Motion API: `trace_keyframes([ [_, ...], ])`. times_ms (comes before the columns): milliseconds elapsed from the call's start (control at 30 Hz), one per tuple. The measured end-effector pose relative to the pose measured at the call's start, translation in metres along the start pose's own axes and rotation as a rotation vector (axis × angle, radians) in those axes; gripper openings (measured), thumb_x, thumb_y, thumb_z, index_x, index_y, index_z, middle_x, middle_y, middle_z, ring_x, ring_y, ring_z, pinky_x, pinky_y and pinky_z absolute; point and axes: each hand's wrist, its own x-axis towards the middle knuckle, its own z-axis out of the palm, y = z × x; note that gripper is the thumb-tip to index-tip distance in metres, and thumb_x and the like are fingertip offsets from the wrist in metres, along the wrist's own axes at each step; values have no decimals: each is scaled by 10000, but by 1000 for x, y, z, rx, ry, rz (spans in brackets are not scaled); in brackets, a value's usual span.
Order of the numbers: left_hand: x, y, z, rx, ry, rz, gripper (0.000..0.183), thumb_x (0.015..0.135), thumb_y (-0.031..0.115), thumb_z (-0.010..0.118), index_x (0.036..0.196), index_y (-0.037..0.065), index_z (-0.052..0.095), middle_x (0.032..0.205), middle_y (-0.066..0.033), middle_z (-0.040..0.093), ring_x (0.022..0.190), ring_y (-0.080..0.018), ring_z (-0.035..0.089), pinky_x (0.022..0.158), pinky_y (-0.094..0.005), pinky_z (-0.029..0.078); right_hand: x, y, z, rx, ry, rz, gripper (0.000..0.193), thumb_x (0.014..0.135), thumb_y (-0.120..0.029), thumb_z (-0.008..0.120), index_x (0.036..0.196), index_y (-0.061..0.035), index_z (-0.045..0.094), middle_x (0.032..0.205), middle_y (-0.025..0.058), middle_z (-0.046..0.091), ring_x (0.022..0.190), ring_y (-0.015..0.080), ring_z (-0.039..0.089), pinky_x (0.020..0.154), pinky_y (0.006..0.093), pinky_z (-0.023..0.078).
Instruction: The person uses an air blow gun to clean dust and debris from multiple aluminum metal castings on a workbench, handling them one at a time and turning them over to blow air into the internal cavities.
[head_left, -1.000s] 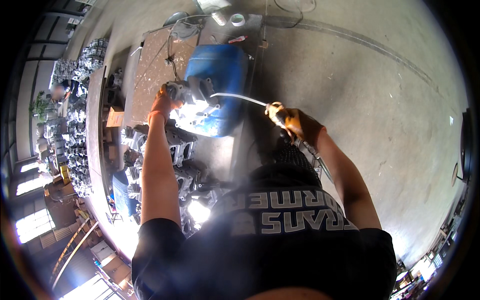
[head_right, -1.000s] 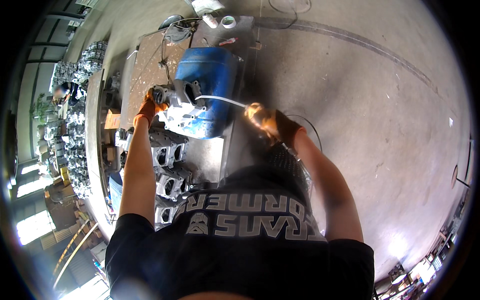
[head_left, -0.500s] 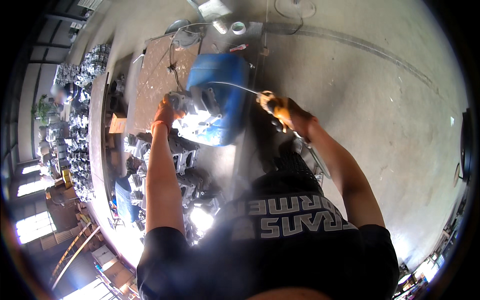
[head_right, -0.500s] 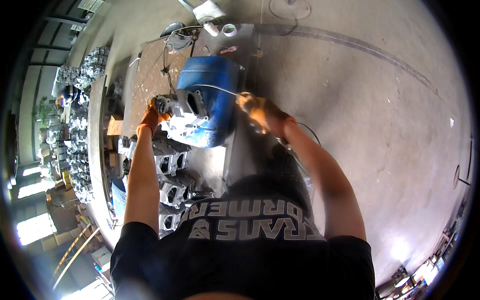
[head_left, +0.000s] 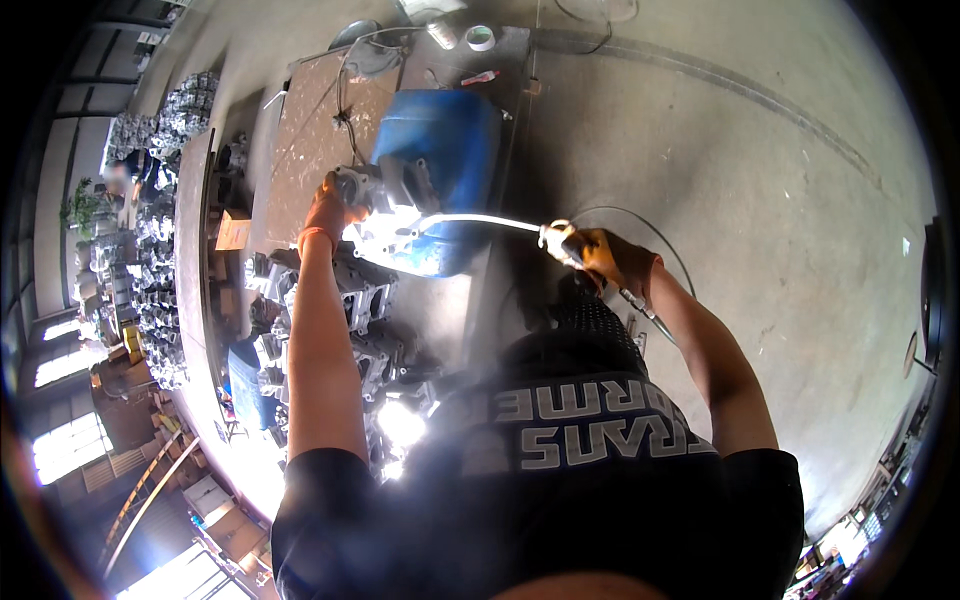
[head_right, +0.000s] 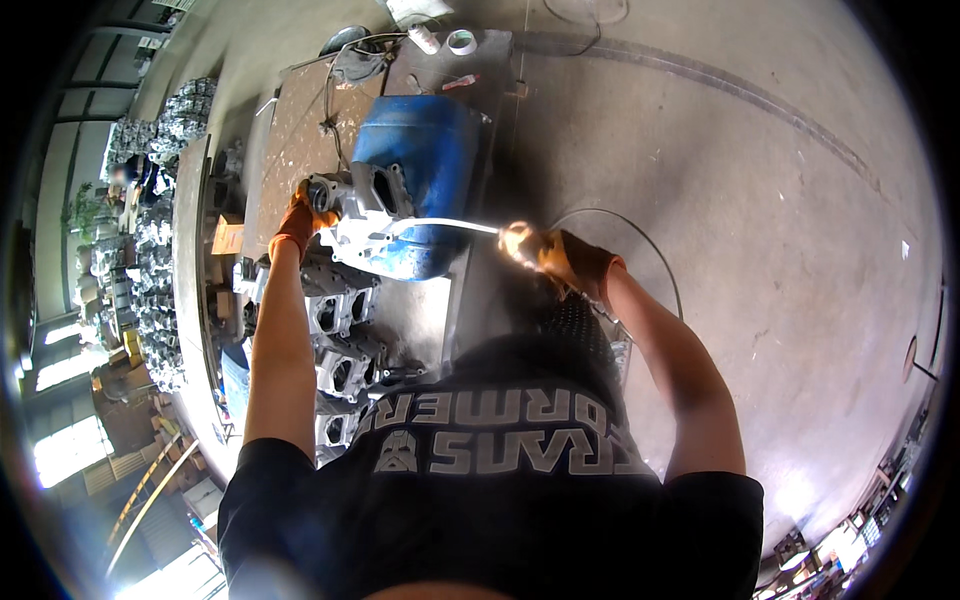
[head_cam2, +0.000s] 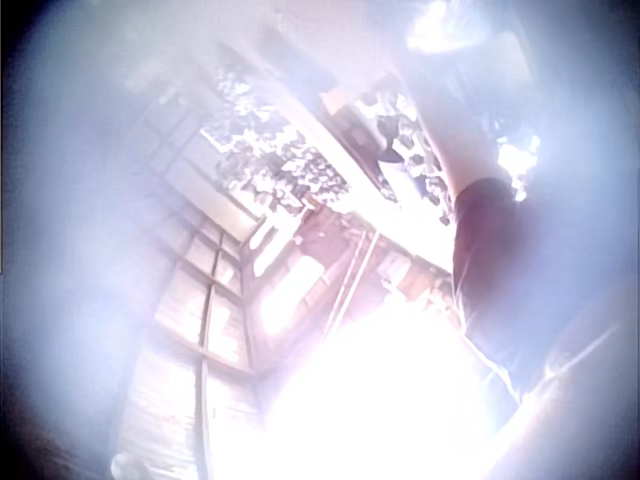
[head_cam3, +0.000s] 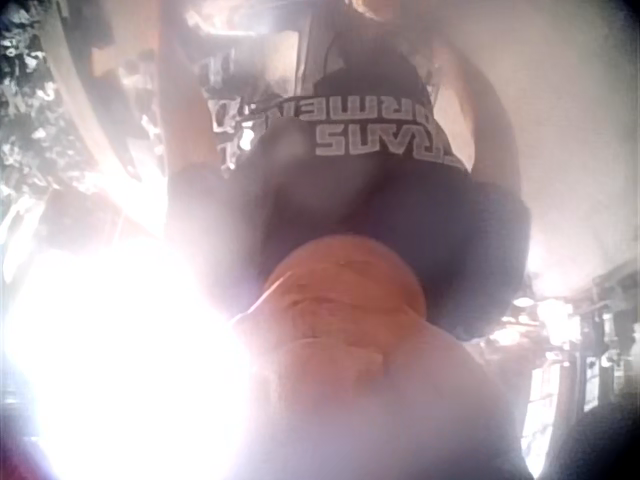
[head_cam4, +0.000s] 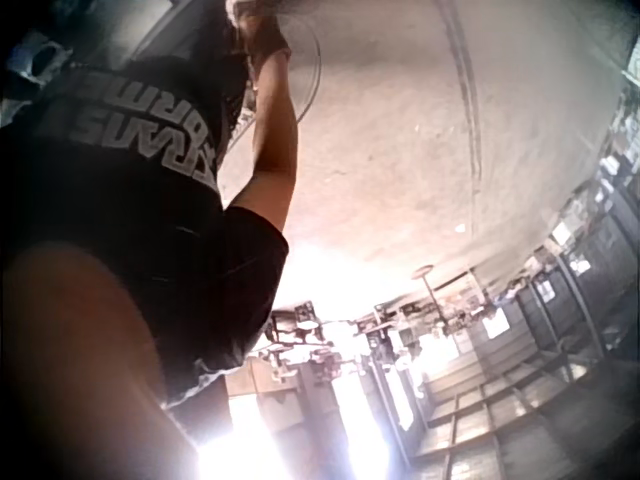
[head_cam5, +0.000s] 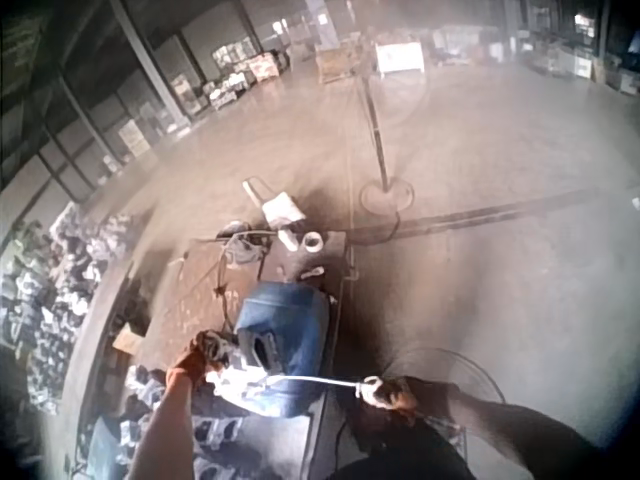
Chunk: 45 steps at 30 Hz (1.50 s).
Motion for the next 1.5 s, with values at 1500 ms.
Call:
trace_keyframes([
  [1500,-3,6,-5,53,-32,-56,1147,589,311,824,1513,121,171,1425,-191,421,1324,-339,416,1066,-385,391,-7,-13,11,103,82,-86,370,975,-385,518,1125,-63,623,800,-35,576,590,35,487,503,197,401],
])
